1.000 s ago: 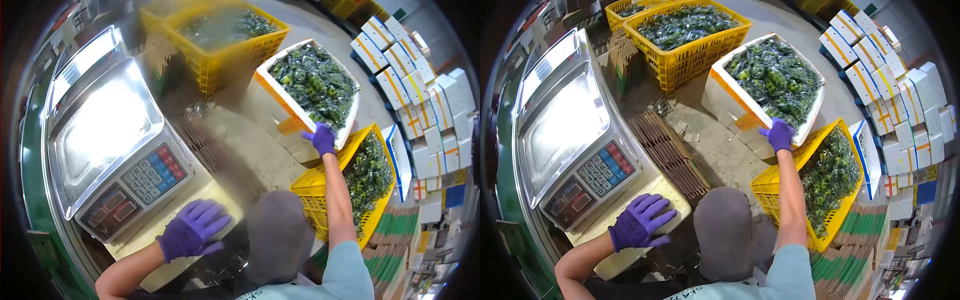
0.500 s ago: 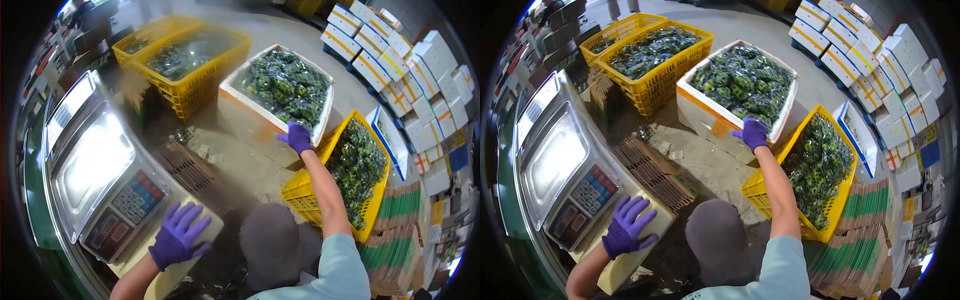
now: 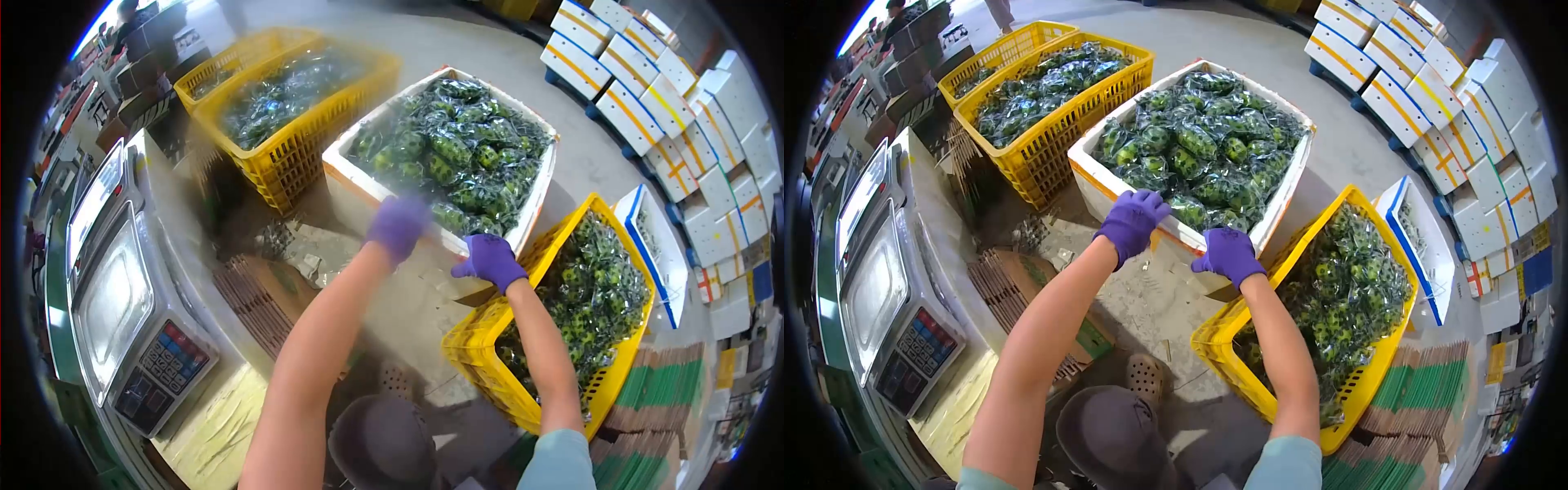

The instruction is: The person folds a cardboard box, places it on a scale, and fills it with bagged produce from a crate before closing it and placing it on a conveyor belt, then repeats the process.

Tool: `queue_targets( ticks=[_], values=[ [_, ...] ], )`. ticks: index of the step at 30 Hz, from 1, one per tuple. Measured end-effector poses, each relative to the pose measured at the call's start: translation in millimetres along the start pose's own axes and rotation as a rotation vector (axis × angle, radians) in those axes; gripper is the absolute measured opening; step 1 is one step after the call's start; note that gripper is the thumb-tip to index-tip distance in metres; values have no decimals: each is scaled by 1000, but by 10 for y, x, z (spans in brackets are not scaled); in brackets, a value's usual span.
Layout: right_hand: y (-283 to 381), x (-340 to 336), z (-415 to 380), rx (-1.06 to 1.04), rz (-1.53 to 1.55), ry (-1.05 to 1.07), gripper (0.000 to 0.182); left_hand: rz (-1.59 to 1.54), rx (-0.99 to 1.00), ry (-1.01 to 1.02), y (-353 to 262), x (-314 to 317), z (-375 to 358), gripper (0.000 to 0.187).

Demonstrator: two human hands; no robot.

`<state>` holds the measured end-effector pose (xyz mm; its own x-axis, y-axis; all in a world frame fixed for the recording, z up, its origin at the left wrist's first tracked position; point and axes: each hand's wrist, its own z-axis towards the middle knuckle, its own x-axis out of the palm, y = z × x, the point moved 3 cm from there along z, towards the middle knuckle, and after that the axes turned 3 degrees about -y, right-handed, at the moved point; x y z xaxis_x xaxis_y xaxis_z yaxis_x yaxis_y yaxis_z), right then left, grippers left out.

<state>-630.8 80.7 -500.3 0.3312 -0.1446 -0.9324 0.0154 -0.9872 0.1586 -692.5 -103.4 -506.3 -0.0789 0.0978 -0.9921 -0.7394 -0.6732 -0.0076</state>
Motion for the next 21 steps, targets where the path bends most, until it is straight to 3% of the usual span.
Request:
queue_targets(
  ticks=[2, 7, 8, 10, 12, 21],
  values=[
    [-14, 82, -4, -46, 61, 19, 53, 49, -7, 57, -51, 131, 192, 44],
    [111, 192, -140, -37, 25, -284, 34, 144, -30, 180, 55, 329, 369, 15],
    [103, 240, -148, -70, 25, -346, 34, 207, 53, 213, 23, 191, 319, 14],
    [139, 242, -164, -27, 4, -268, 33, 295, 139, 245, -48, 72, 254, 11],
    [197, 197, -213, -95, 1, -301, 34, 196, 184, 186, 1, -35, 161, 8],
    [310, 155, -238, -113, -39, -227, 38, 145, 210, 104, 30, 32, 103, 11]
  ],
)
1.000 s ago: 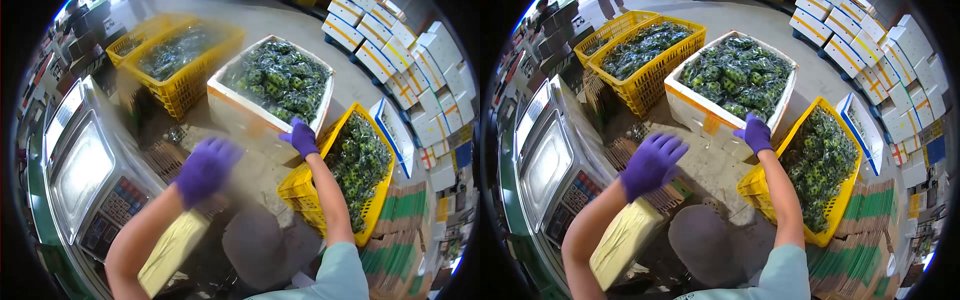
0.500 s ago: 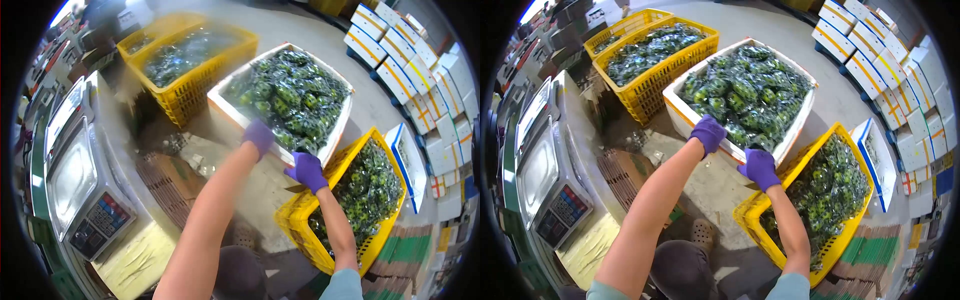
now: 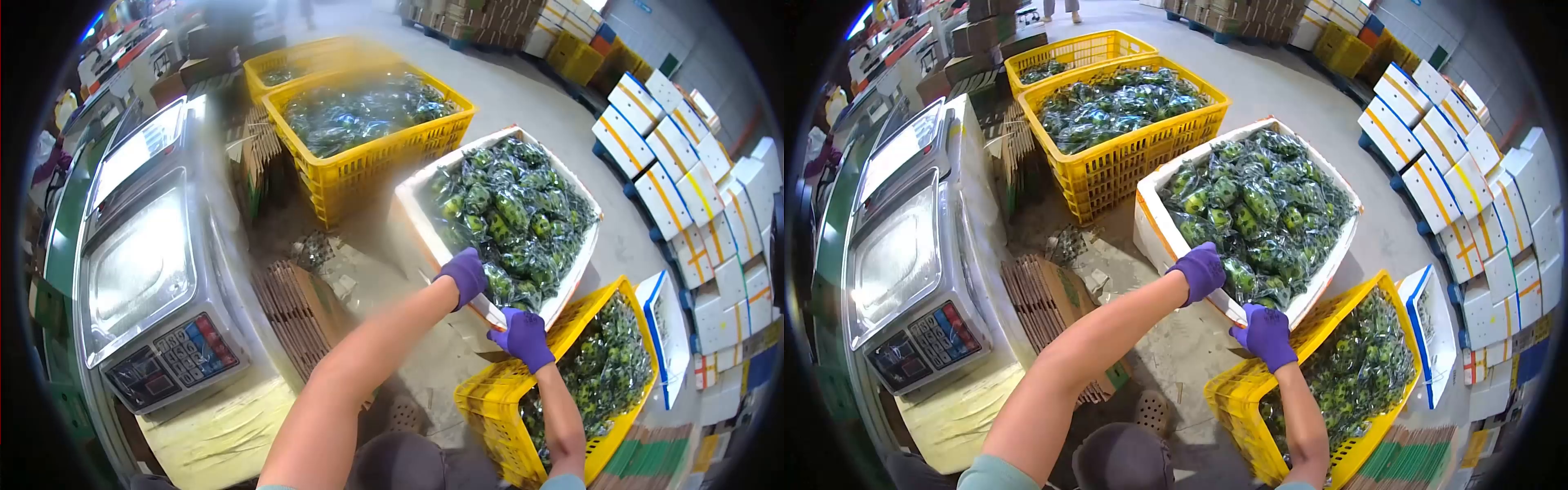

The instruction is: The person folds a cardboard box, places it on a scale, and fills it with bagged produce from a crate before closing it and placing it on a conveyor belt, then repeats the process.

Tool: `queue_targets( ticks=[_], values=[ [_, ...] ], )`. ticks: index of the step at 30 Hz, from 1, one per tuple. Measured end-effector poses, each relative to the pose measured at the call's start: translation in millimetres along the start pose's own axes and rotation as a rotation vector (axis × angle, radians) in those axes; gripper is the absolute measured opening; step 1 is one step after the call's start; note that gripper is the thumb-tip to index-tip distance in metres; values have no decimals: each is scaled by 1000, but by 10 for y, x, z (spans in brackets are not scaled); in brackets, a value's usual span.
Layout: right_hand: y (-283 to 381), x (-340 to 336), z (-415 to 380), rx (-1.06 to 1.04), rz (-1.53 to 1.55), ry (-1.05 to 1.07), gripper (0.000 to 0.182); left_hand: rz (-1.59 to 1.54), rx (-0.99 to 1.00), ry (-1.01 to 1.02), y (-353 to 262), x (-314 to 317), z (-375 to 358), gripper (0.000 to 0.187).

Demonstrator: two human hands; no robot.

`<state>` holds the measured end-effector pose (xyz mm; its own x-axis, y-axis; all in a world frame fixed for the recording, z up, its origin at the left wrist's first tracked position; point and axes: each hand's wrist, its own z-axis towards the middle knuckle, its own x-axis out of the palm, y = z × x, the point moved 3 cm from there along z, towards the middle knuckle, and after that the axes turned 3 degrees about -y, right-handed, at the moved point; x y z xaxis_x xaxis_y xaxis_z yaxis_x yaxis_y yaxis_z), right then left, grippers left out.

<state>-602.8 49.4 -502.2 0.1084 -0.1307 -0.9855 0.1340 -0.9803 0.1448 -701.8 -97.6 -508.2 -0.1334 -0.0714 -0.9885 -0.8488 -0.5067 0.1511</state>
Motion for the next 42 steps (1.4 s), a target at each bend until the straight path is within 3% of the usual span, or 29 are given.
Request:
queue_targets(
  ticks=[13, 23, 25, 31, 34, 38, 41, 42],
  values=[
    [230, -20, -126, -48, 21, -21, 36, 66, 68, 17, -17, 8, -180, 11],
    [666, 133, -656, -51, 42, 45, 35, 9, 146, -59, -283, -130, -919, 14],
    [784, 186, -787, -152, 97, 15, 34, 39, 123, -144, -340, 41, -1065, 12],
    [1145, 264, -1142, -208, 149, -10, 30, 7, 278, -59, -455, -313, -1594, 13],
    [1238, 256, -1245, -178, 165, 24, 32, 65, 248, -28, -501, -258, -1706, 12],
    [1240, 220, -1232, -39, 102, 63, 40, 51, 32, 65, -568, -277, -1730, 7],
    [1332, 2, -1324, 38, 218, -22, 46, 137, -3, -220, -595, -843, -2274, 11],
    [1363, -84, -1394, 27, 256, -130, 44, 101, 11, -147, -593, -1080, -2554, 15]
  ],
)
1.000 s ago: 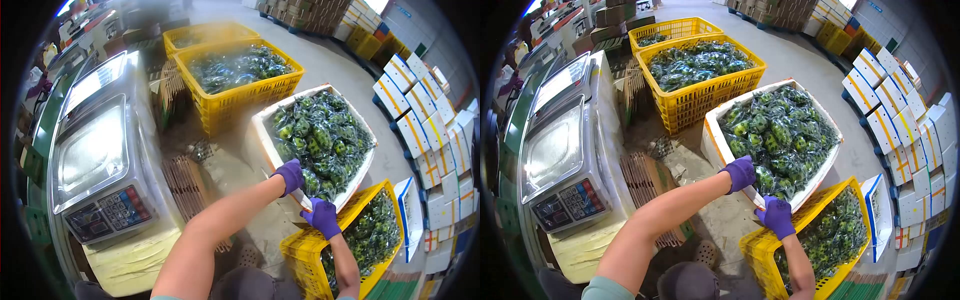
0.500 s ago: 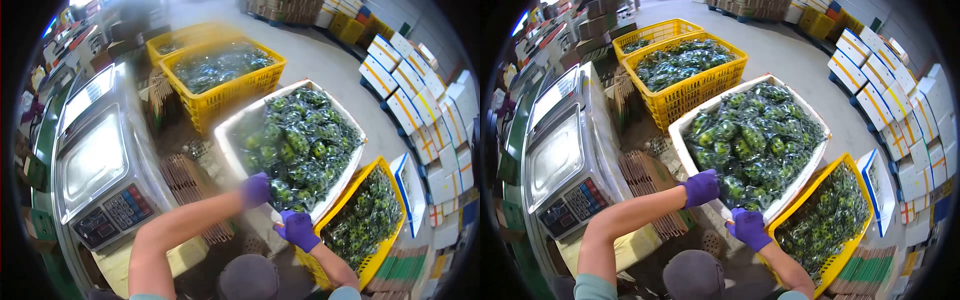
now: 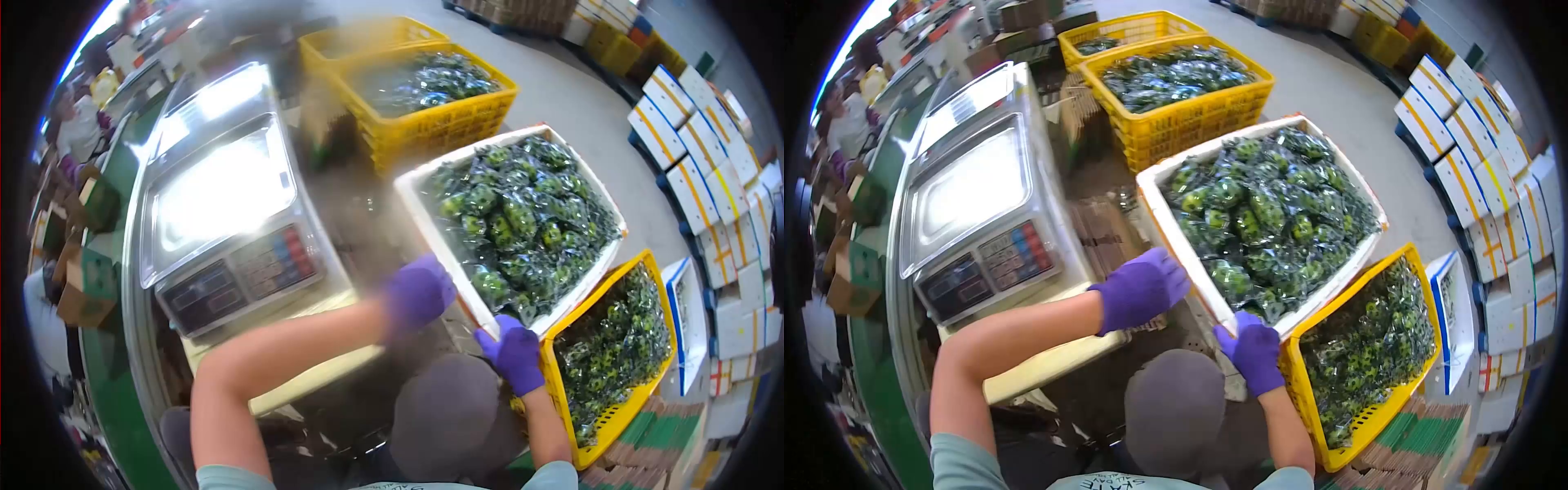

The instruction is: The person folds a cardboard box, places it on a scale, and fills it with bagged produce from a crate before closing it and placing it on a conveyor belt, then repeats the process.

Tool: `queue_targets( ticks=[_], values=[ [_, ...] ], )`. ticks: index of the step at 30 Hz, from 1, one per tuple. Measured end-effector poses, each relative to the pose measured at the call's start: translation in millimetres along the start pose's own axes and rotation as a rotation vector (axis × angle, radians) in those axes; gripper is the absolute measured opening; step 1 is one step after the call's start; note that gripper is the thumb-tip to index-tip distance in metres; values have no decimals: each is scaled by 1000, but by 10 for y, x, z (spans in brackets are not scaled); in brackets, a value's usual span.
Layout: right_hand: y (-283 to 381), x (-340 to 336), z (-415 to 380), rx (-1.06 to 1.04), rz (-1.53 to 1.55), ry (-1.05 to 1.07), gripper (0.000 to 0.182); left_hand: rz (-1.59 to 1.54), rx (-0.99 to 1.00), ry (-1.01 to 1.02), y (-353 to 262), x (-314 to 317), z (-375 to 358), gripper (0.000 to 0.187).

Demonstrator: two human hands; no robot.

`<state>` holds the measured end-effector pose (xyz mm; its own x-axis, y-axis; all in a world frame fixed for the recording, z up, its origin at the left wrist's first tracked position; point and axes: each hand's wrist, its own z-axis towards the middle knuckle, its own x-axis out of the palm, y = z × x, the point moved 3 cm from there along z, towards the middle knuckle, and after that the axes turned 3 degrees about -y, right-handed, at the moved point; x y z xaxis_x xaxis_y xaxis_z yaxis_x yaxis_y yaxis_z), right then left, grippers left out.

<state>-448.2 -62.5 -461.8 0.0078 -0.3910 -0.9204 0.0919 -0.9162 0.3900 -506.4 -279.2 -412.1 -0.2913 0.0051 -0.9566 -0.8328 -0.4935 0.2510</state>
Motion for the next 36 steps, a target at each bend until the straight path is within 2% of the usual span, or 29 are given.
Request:
queue_targets(
  ticks=[2, 3, 5, 7, 8, 10, 11, 13, 14, 16, 17, 19, 23, 25, 26, 27, 29, 32, 33, 34, 35, 36],
  values=[
    [128, -177, -101, -70, 93, -289, 36, -71, -74, 74, 12, -420, -549, 16],
    [193, -256, -113, -94, 149, -357, 29, -154, -126, 138, -6, -589, -829, 18],
    [418, -386, -73, -95, 435, -299, 27, -187, -178, 226, -133, -903, -1381, 22],
    [698, -333, 43, -137, 687, -49, 27, -185, -229, 309, -366, -1186, -1767, 27],
    [818, -233, 139, -21, 677, 190, 31, -274, -270, 314, -455, -1311, -1917, 33],
    [853, 305, 416, -145, 763, 345, 42, -285, -312, 270, -671, -1407, -2192, 35],
    [844, 593, 560, -171, 710, 410, 63, -300, -350, 223, -749, -1462, -2283, 38],
    [888, 1029, 667, -53, 429, 399, 71, -301, -420, 226, -885, -1535, -2454, 41],
    [897, 1215, 689, -93, 423, 401, 71, -322, -459, 227, -958, -1489, -2564, 41],
    [754, 1608, 702, -3, 314, 379, 79, -327, -514, 220, -1082, -1430, -2731, 41],
    [612, 1839, 745, -31, 310, 384, 79, -316, -540, 216, -1117, -1425, -2759, 41],
    [378, 2165, 881, 26, 533, 479, 82, -360, -568, 286, -1154, -1394, -2764, 41],
    [706, 1385, 660, 42, 331, 531, 83, -338, -478, 231, -1031, -1558, -2495, 36],
    [775, 1166, 644, -62, 321, 434, 72, -343, -456, 170, -935, -1534, -2421, 34],
    [832, 999, 639, -118, 190, 251, 61, -323, -441, 151, -863, -1560, -2382, 32],
    [855, 841, 680, -103, 182, 255, 61, -304, -425, 136, -784, -1577, -2351, 31],
    [897, 520, 810, -134, 203, 260, 57, -282, -365, 187, -623, -1549, -2312, 28],
    [980, 125, 863, -68, 328, 178, 48, -279, -310, 433, -449, -1367, -2232, 30],
    [1087, -62, 864, -80, 498, 121, 44, -288, -285, 426, -475, -1246, -2279, 30],
    [1173, -231, 888, -97, 661, 58, 40, -335, -231, 291, -558, -1141, -2340, 32],
    [1218, -361, 954, -87, 645, 42, 40, -375, -181, 151, -536, -1170, -2334, 34],
    [1249, -494, 1008, -95, 595, -2, 38, -515, -138, 227, -526, -1187, -2372, 37]
  ],
)
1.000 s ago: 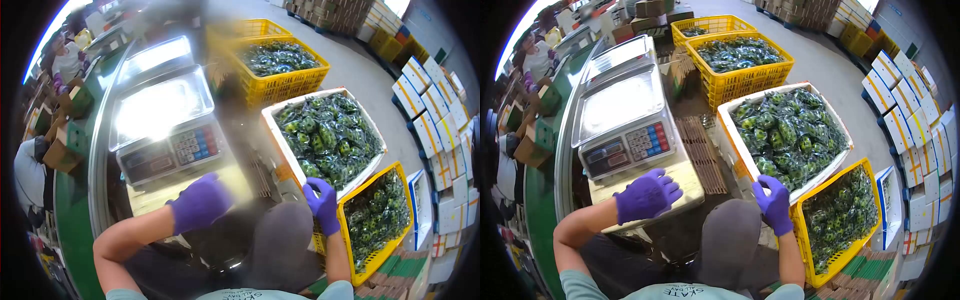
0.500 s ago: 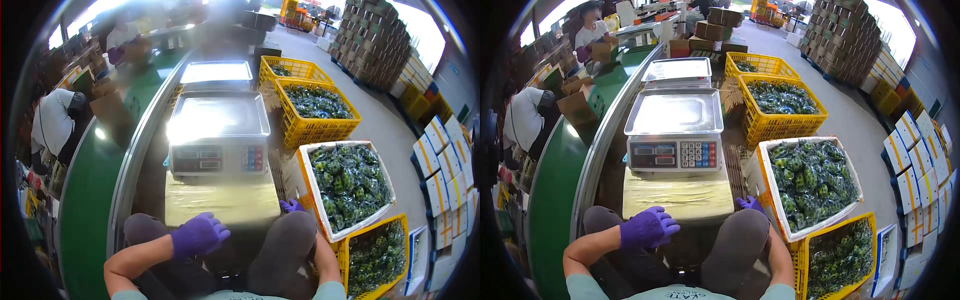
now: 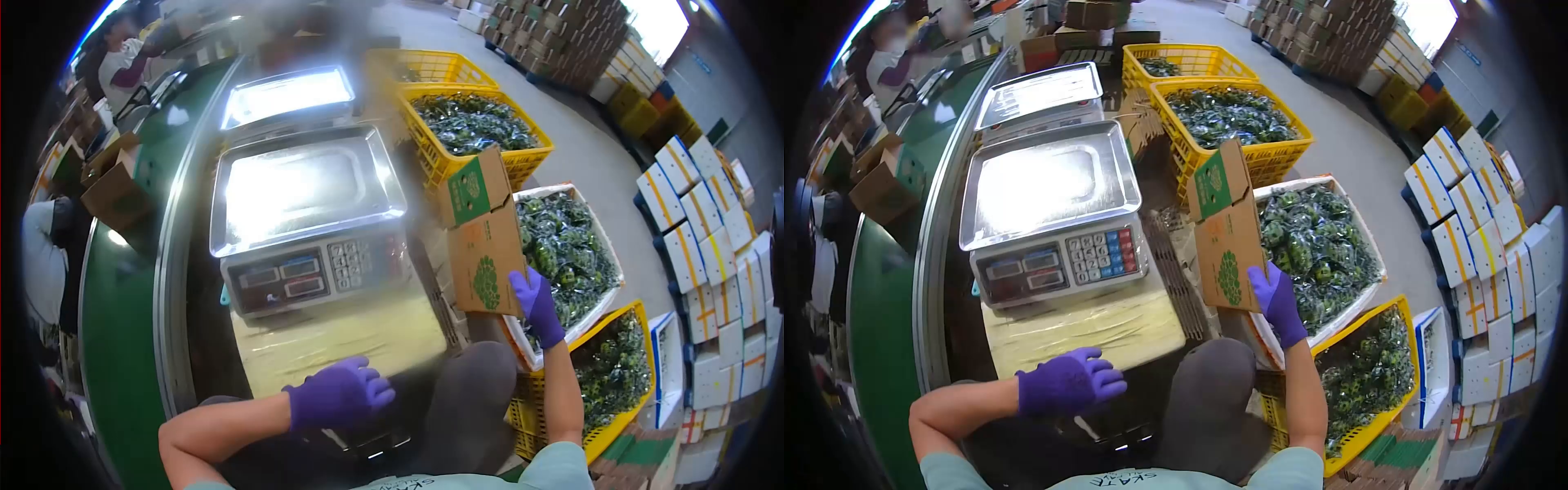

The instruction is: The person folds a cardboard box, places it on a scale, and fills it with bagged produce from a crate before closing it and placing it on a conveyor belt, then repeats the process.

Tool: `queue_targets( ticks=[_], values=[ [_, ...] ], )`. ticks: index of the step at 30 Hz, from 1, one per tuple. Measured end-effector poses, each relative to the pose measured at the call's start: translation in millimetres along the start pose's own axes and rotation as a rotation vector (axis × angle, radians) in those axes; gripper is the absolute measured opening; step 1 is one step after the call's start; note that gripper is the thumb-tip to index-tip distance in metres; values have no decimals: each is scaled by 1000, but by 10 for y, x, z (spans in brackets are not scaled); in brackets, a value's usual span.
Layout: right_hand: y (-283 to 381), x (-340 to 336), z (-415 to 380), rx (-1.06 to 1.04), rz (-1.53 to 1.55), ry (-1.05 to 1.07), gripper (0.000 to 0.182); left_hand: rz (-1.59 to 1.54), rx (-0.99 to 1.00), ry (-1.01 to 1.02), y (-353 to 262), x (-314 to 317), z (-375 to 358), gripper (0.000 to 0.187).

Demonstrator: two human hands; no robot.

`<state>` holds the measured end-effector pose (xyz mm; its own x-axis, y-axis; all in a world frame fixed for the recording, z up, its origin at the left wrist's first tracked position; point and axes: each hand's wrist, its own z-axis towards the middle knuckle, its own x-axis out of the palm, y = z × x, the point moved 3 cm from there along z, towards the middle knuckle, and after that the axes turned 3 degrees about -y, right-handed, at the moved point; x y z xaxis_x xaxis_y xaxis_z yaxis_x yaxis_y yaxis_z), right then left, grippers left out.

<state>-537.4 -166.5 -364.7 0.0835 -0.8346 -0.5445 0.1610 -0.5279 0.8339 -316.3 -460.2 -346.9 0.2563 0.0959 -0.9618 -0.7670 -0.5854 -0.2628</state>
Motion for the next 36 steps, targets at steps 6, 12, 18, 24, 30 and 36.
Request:
queue_targets(
  ticks=[6, 12, 18, 24, 30, 36],
  values=[
    [607, -372, -66, -124, -81, -251, 32, -44, -95, -49, 250, 80, -17, 33],
    [713, -489, -851, -192, 605, -333, 31, -53, -394, -498, 233, -402, -84, 55],
    [604, -417, -1198, -164, 1027, -76, 28, -1219, -361, -1091, 209, -1017, -272, 74],
    [903, -196, -1343, -131, 583, 123, 28, -1271, -330, -1023, 92, -987, -412, 35],
    [1117, -59, -1116, -143, 585, 139, 28, -1358, -296, -1052, 157, -1022, -545, 42],
    [1065, 210, -645, -91, 675, 49, 27, -1289, -232, -1103, 363, -957, -527, 33]
  ],
)
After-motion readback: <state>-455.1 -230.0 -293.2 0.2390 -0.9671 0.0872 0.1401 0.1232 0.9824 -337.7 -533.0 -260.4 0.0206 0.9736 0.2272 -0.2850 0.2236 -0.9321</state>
